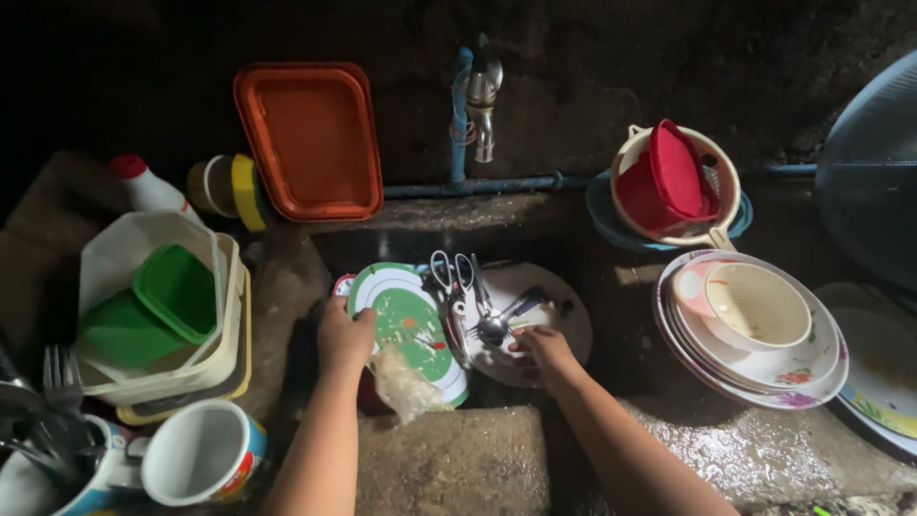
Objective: Wash dishes, plates, and utensils in an outdoor kitchen sink.
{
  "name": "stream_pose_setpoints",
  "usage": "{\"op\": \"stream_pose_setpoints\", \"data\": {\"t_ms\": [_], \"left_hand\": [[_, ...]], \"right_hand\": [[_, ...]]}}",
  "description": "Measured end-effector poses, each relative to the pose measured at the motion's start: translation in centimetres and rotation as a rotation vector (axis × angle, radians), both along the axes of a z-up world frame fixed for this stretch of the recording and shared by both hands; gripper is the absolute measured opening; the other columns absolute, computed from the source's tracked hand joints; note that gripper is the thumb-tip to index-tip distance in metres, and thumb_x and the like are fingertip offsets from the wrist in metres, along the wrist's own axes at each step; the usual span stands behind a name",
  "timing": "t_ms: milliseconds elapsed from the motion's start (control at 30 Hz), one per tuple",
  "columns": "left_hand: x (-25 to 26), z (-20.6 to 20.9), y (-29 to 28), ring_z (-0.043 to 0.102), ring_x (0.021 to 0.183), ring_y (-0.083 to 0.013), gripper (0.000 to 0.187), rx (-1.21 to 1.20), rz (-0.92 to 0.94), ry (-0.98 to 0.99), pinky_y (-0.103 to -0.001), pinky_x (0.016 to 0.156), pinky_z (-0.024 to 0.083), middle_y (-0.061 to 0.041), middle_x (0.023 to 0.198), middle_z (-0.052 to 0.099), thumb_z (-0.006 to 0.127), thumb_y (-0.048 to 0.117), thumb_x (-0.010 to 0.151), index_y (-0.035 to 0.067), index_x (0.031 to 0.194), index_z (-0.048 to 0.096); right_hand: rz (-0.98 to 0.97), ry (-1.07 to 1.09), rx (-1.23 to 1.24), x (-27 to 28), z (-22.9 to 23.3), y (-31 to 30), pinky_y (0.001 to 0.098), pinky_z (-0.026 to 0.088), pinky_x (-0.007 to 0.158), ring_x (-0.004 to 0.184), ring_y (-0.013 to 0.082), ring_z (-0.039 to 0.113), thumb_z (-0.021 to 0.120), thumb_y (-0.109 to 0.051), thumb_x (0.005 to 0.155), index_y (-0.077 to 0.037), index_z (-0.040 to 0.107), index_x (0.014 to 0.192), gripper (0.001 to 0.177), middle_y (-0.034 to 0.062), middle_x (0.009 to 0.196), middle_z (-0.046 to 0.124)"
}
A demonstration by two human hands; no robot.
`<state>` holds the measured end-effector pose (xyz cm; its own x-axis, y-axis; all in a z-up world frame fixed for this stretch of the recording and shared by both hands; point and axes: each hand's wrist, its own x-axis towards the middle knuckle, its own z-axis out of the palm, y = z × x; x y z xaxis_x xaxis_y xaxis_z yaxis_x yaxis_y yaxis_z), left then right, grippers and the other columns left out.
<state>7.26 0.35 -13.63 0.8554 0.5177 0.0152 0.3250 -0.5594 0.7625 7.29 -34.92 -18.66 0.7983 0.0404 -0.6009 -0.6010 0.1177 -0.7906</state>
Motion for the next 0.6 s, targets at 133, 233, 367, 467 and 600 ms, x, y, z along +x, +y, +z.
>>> {"op": "stream_pose_setpoints", "data": {"t_ms": [133, 233, 367, 467, 600], "left_hand": [[-2.7, 9.1, -3.0, 0.069, 0.106, -0.042, 0.037, -0.047, -0.043, -0.162, -0.049, 0.09, 0.054, -0.021, 0.111, 0.074, 0.061, 0.026, 0.086, 0.011, 0.12, 0.066], [-4.2, 14.1, -4.0, 0.065, 0.099, -0.0463, 0.034, 0.022, -0.006, -0.145, -0.055, 0.084, 0.05, -0.024, 0.106, 0.071, 0.061, 0.023, 0.089, 0.007, 0.119, 0.061], [-5.1, 16.2, -4.6, 0.065, 0.098, -0.0468, 0.018, 0.012, -0.053, -0.439, -0.052, 0.085, 0.05, -0.026, 0.101, 0.068, 0.056, 0.015, 0.094, 0.0, 0.104, 0.058], [-4.8, 14.2, -5.1, 0.063, 0.098, -0.0487, 0.022, -0.082, -0.07, -0.59, -0.052, 0.085, 0.048, -0.03, 0.104, 0.065, 0.055, 0.013, 0.094, -0.003, 0.11, 0.052], [-3.5, 10.5, -4.7, 0.064, 0.095, -0.0443, 0.027, -0.302, 0.005, -0.65, -0.048, 0.087, 0.049, -0.032, 0.103, 0.064, 0.053, 0.014, 0.098, -0.008, 0.111, 0.045]], "right_hand": [[-0.008, -0.129, -0.21, 0.4, -0.6, 1.3, 0.0399, 0.043, 0.062, 0.074, 0.0213, 0.061, 0.068, -0.025, 0.097, -0.007, 0.068, 0.111, 0.023, 0.0053, 0.093, 0.07], [0.059, -0.652, -0.21, 0.0, 1.3, 3.4, 0.0338, 0.054, 0.088, 0.098, 0.0187, 0.068, 0.062, -0.014, 0.097, -0.005, 0.071, 0.116, 0.023, 0.0067, 0.105, 0.075], [0.17, -0.83, -0.117, -3.5, 13.2, 10.1, 0.0339, 0.048, 0.101, 0.119, 0.0236, 0.062, 0.053, -0.013, 0.098, -0.007, 0.058, 0.14, 0.043, 0.0125, 0.134, 0.066], [0.364, -0.857, -0.053, -6.6, 19.2, 14.0, 0.0407, 0.04, 0.108, 0.131, 0.0317, 0.05, 0.046, -0.018, 0.101, -0.009, 0.045, 0.154, 0.054, 0.0172, 0.151, 0.052], [0.654, -1.13, -0.289, -8.1, 19.6, 15.3, 0.0473, 0.011, 0.127, 0.161, 0.035, 0.018, 0.041, -0.032, 0.109, -0.009, 0.028, 0.162, 0.06, 0.0177, 0.172, 0.026]]}}
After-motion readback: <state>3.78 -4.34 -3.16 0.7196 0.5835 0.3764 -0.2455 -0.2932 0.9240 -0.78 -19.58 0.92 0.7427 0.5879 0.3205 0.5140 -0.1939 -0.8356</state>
